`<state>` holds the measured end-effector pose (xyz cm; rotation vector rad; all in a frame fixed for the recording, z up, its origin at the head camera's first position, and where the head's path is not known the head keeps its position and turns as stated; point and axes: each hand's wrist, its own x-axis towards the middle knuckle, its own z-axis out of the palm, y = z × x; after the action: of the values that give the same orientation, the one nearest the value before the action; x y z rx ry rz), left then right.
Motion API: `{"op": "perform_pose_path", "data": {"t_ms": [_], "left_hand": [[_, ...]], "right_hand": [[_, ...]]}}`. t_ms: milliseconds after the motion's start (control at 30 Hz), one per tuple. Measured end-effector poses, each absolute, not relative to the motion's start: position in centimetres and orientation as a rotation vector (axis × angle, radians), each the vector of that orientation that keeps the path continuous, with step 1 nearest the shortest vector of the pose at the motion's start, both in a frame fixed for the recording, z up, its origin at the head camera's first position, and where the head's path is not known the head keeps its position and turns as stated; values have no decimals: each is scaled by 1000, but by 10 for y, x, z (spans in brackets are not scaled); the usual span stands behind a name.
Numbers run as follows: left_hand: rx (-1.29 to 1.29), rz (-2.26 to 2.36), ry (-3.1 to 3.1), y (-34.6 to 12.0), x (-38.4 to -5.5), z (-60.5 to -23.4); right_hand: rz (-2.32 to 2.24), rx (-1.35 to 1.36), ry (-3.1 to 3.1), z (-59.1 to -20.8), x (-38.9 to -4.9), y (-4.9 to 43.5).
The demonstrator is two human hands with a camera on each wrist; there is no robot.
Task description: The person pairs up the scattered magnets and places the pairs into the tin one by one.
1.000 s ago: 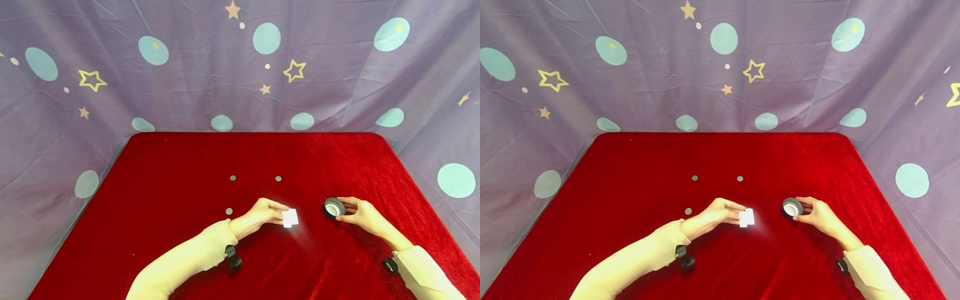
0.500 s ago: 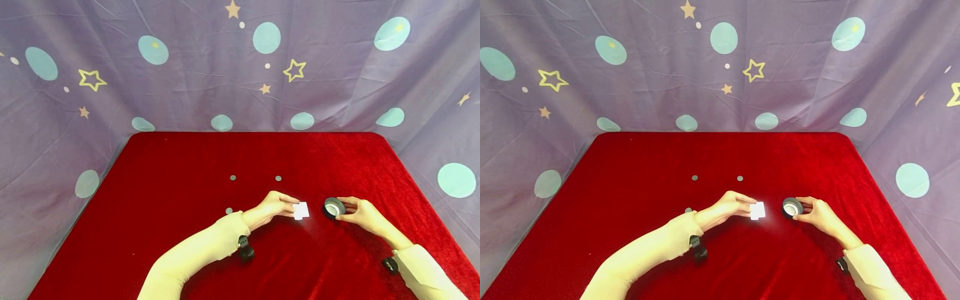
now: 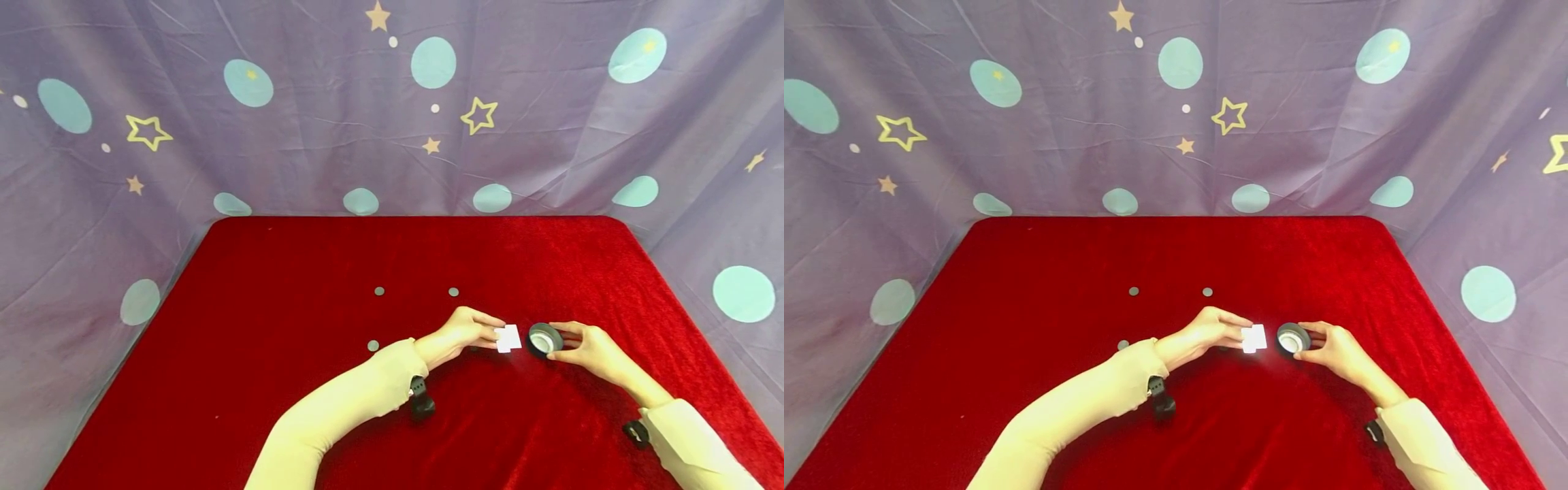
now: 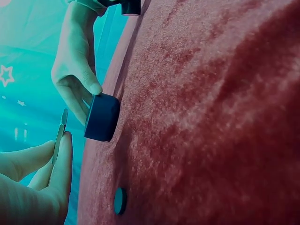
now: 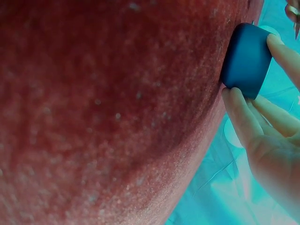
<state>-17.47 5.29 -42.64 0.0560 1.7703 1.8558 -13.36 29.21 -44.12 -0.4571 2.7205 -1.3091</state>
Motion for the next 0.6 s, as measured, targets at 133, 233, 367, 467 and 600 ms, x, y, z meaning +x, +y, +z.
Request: {"op": "perform_pose_path", "data": {"t_ms": [133,233,367,467,600], "left_hand": [[51,1863,1751,60,-176,-429],[43,1873,1743,66,-177,-432],[29,1884,1731,74,-178,-433],[19,1892,1723,79,-179,-434],[-1,1908,1713,85,-181,-435]], "right_hand": [[-1311,-462,2721,-441,-133,291],[-1310,-453,2720,-441,-133,291],[-1291,-440,2724,-442,-133,291],[-1282,-433,2724,-442,-133,291],[-1274,-431,2724,-441,-133,291]]}}
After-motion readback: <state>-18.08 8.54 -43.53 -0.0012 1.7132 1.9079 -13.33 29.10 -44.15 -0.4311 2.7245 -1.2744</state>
